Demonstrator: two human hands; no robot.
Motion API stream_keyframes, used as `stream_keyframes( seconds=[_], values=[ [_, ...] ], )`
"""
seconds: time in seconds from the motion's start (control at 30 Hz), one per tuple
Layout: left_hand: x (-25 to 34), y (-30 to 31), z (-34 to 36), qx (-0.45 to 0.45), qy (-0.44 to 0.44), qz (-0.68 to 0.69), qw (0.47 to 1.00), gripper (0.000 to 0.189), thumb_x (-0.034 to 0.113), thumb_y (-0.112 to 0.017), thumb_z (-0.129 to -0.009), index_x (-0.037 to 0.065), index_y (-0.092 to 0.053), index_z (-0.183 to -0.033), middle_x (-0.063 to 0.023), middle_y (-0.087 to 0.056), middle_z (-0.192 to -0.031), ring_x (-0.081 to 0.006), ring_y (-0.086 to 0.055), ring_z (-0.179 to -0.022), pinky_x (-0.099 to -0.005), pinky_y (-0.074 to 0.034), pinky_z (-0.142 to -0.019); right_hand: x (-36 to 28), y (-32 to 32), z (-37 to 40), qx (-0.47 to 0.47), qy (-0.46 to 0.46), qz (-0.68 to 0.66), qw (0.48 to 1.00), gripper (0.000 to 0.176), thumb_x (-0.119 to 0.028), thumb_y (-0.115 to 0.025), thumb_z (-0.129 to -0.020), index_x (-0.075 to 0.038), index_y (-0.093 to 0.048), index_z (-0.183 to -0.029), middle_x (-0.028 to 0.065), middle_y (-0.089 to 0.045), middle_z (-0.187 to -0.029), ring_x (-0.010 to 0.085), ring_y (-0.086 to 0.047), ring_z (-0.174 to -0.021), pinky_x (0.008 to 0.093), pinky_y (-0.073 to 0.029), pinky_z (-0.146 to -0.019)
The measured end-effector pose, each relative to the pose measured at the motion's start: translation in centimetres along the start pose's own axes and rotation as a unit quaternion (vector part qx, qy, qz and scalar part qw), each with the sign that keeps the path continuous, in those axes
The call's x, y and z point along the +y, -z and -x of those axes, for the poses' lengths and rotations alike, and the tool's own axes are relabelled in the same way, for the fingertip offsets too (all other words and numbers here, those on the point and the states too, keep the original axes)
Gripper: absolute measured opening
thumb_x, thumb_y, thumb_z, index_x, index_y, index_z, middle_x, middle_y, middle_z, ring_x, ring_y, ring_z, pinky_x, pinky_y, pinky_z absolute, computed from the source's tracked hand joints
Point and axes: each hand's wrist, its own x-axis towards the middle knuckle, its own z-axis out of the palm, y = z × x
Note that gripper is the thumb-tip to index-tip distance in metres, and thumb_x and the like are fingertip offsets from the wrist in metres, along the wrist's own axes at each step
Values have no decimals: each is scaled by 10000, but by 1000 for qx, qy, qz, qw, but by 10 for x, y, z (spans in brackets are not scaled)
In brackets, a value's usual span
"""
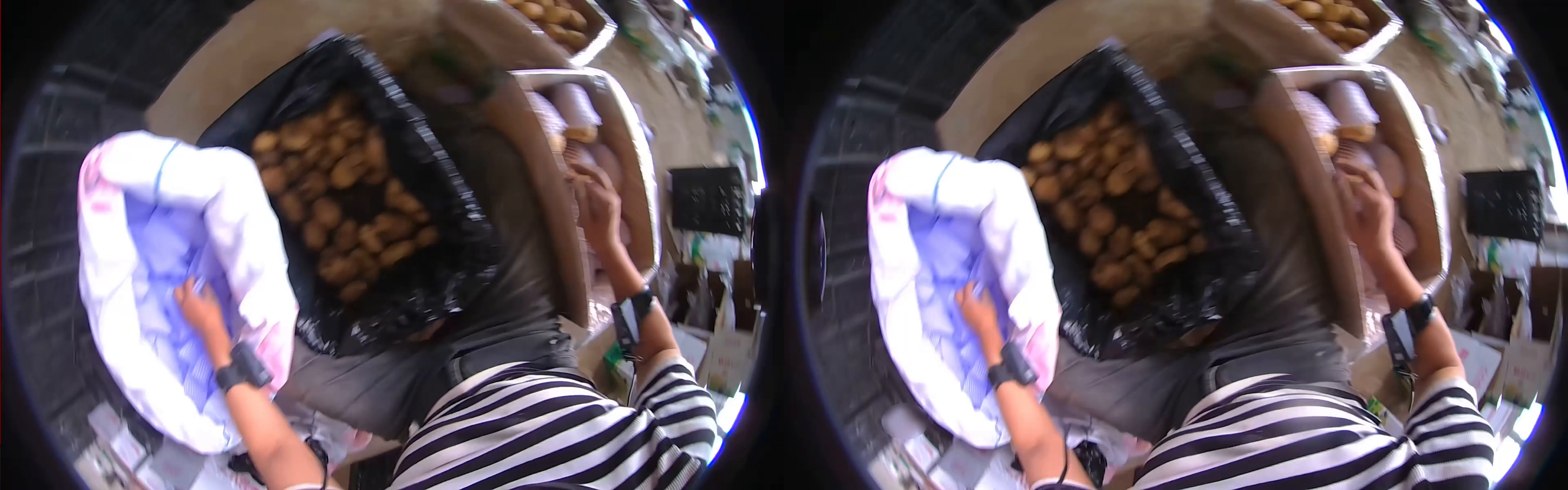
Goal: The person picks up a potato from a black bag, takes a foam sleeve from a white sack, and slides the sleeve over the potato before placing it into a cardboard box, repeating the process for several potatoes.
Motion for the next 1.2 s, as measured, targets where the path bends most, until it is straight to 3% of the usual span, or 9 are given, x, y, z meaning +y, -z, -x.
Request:
stream_keyframes(
  seconds=[0.2,0.43,0.53,0.6,0.73,0.87,1.07,1.13,1.2],
  values=[
    [44,25,5,89,79,106,987,256,58,-631,-705,58,-585,-956,-125,-479,-1009,-297,-530,-892,-371,-463,-712,-154,-160,-80,-300,-39,-289,908,256,-132,-633,-784,1,-606,-1000,152,-626,-949,261,-622,-867,321,-492,-733],
    [59,46,0,181,23,205,962,249,-28,-472,-701,-34,-549,-938,-174,-543,-958,-332,-531,-913,-419,-424,-782,-202,-437,-35,-468,-16,-46,883,359,-382,-529,-804,-109,-588,-1029,137,-615,-1000,287,-597,-910,409,-467,-781],
    [62,47,0,204,77,260,941,252,-17,-484,-691,-35,-541,-935,-165,-549,-916,-325,-537,-883,-413,-422,-783,-199,-389,-47,-508,-26,-180,842,364,-337,-524,-814,-105,-564,-1091,126,-610,-1039,245,-587,-954,398,-443,-826],
    [67,57,1,199,89,238,946,270,0,-511,-686,-24,-567,-949,-162,-524,-995,-312,-527,-902,-388,-424,-773,-179,-318,-53,-537,-187,-621,539,345,-264,-552,-824,-25,-573,-1073,105,-615,-1005,190,-585,-944,349,-457,-815],
    [112,88,10,225,12,214,950,253,124,-588,-721,84,-650,-963,-140,-451,-1093,-289,-457,-977,-394,-379,-819,-201,-193,-62,-568,-340,-677,322,582,-339,-578,-821,-30,-384,-1275,86,-507,-1207,176,-459,-1129,356,-368,-937],
    [199,90,55,153,-49,286,945,220,97,-608,-728,68,-619,-946,-105,-513,-867,-288,-490,-841,-388,-380,-764,-212,-131,-22,-466,-276,-796,269,708,-401,-599,-790,-35,-319,-1327,103,-445,-1291,224,-421,-1198,415,-314,-1014],
    [240,94,101,-170,222,626,728,100,91,-618,-776,7,-647,-823,-113,-628,-689,-153,-579,-609,-269,-442,-583,-213,-90,0,-448,-216,-804,327,781,-366,-685,-712,11,-336,-1300,139,-481,-1233,210,-475,-1142,348,-364,-983],
    [240,111,103,-92,292,717,627,177,149,-625,-816,-17,-640,-877,-100,-644,-726,-77,-546,-641,-227,-432,-595,-202,-78,-8,-522,-170,-659,515,724,-269,-716,-700,38,-376,-1261,116,-533,-1152,188,-528,-1065,304,-408,-935],
    [252,133,111,-28,135,561,816,166,152,-638,-812,4,-646,-886,-131,-648,-769,-113,-588,-610,-255,-464,-582,-204,-68,-2,-440,-191,-652,588,593,-164,-691,-741,63,-419,-1216,104,-572,-1069,159,-558,-979,278,-453,-855]
  ],
)
